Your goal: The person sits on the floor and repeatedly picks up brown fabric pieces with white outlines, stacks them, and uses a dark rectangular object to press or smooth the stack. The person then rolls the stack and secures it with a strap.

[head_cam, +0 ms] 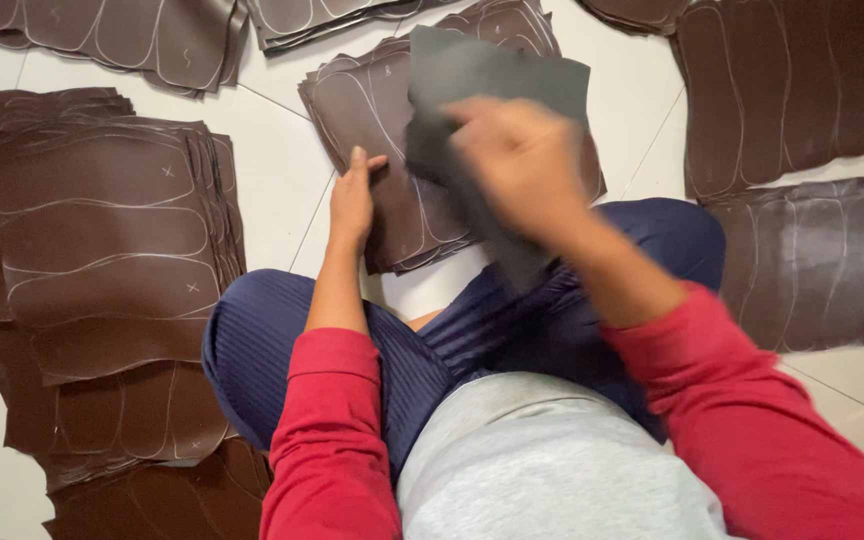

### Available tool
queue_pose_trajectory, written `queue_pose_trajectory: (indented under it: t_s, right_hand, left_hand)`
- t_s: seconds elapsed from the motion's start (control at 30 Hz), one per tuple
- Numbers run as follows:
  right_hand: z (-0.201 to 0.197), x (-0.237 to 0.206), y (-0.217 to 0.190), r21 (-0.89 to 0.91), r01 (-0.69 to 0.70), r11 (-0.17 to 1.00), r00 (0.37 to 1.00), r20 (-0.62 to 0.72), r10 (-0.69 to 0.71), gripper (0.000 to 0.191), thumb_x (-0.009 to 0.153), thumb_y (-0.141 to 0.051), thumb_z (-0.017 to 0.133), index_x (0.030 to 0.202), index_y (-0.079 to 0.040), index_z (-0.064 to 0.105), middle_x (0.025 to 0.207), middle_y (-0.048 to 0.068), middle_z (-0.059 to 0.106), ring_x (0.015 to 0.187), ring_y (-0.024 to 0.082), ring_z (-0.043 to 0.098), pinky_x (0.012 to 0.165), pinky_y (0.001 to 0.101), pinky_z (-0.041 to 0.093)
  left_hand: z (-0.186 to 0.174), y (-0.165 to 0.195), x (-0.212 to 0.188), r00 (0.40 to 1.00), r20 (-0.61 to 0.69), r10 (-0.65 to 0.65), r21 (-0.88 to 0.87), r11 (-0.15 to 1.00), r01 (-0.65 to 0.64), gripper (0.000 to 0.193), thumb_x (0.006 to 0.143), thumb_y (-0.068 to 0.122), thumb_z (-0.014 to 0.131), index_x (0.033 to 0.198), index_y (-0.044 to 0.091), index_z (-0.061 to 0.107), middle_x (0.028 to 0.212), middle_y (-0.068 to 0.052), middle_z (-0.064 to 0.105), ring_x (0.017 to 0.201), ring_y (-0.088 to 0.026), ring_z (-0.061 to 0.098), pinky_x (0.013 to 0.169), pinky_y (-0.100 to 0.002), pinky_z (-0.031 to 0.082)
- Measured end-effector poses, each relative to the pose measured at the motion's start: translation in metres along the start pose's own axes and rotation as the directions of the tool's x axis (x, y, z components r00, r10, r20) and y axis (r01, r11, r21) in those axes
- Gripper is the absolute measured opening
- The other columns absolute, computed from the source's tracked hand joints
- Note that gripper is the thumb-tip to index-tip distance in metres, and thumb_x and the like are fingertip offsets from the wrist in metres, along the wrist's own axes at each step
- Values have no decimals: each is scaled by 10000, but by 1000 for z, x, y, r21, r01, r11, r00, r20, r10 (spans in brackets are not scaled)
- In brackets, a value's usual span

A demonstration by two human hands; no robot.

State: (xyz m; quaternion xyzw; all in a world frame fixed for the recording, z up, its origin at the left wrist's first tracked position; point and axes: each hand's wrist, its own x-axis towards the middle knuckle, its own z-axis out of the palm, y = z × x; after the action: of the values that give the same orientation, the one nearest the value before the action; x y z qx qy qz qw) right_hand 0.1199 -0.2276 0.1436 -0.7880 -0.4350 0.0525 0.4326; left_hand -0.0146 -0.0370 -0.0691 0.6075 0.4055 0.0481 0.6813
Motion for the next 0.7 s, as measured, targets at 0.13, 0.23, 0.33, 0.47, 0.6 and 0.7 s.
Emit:
queue_pose_trajectory:
  t_s: [0.13, 0.23, 0.33, 0.47, 0.6, 0.7]
  right_hand:
    - [66, -15, 10, 390, -299, 871, 901, 416, 123, 371, 1016, -223, 672, 1360, -85, 643, 1354, 151, 685, 1136, 276, 707, 971, 341, 547]
    - [68, -8, 72, 53, -267, 962, 953, 160, 255, 340, 962, -208, 731, 1266, -59, 707, 1313, 173, 700, 1182, 323, 690, 1013, 378, 532]
    - [39, -9, 151, -240, -415, 877, 909, -143, 391, 499, 950, -227, 750, 1388, -33, 609, 1417, 197, 590, 1316, 389, 543, 1113, 449, 447]
    - [18, -23, 220, -357, -794, 492, 604, -369, 707, 707, 807, -386, 871, 1332, -16, 577, 1363, 224, 506, 1254, 417, 463, 1013, 488, 418]
    - [29, -27, 240, -270, -792, 548, 610, -399, 685, 421, 804, -320, 874, 1147, -111, 747, 1281, 133, 624, 1208, 324, 553, 1003, 438, 460]
    - [35, -22, 244, -70, -811, 581, 548, -438, 713, 420, 765, -265, 887, 1094, -61, 724, 1098, 86, 721, 1057, 244, 684, 959, 372, 534]
  left_hand:
    - [0, -14, 23, 998, 43, 41, -232, 972, -30, 533, 1041, 486, 455, 1203, 72, 749, 1193, -139, 749, 1114, -246, 651, 973, -328, 477]
    - [0, -18, 41, 993, 62, 96, -280, 957, -75, 480, 1040, 442, 485, 1183, 64, 745, 1161, -127, 747, 1071, -226, 653, 928, -322, 489]
    - [-1, -21, 47, 990, 73, 121, -287, 953, -96, 428, 1039, 398, 515, 1163, 56, 740, 1128, -115, 744, 1028, -207, 654, 883, -316, 501]
    - [-5, -21, 47, 982, 82, 168, -279, 950, -139, 360, 1037, 340, 554, 1136, 44, 734, 1085, -100, 740, 970, -181, 657, 823, -309, 517]
    - [-7, -22, 44, 960, 99, 261, -261, 938, -228, 292, 1036, 282, 594, 1109, 33, 728, 1042, -84, 736, 912, -155, 659, 763, -301, 533]
    - [-8, -20, 42, 938, 45, 343, 7, 939, -344, 241, 1035, 238, 624, 1089, 25, 723, 1009, -72, 733, 868, -136, 660, 719, -296, 545]
